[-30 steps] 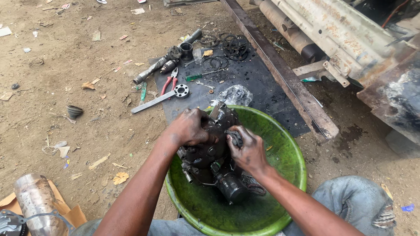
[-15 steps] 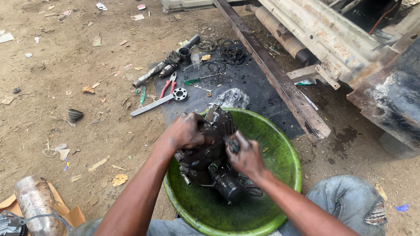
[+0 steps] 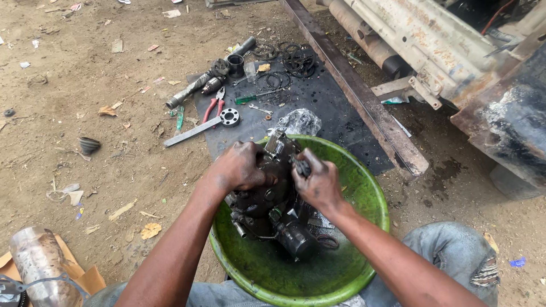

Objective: The person cleans and reassembles internal engine components inside a green basin using their hands, rotating the metal housing to access different sides.

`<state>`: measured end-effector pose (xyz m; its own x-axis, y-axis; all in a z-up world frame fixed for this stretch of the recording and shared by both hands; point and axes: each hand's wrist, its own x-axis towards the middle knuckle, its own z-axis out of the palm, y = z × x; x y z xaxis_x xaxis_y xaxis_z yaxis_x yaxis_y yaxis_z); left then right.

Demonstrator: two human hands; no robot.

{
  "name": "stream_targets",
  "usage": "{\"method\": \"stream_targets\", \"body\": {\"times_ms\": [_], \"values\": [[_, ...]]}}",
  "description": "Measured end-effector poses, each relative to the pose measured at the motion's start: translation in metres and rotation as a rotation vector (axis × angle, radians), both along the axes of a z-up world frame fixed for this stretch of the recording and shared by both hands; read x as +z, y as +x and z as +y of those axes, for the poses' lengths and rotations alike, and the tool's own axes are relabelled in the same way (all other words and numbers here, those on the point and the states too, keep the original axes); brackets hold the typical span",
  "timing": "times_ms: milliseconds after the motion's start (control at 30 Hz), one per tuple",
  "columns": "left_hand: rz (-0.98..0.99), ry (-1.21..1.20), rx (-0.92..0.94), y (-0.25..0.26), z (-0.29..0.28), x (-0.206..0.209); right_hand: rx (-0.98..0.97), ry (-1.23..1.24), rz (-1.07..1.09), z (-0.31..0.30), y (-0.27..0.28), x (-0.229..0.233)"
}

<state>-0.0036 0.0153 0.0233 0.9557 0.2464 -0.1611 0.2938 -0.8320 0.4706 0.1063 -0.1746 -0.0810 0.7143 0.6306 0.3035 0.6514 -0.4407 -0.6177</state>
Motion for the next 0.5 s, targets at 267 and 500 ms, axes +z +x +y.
{"method": "stream_targets", "body": {"times_ms": [267,500], "values": [[0.062,-0.022,0.044,0.000,-0.009,0.009,0.022,-0.304,0.034,-0.027,-0.015,0.020],[0.047,0.007,-0.028,0.009,-0.007,0.010,0.075,0.044,-0.028,-0.003,0.007,0.019]]}}
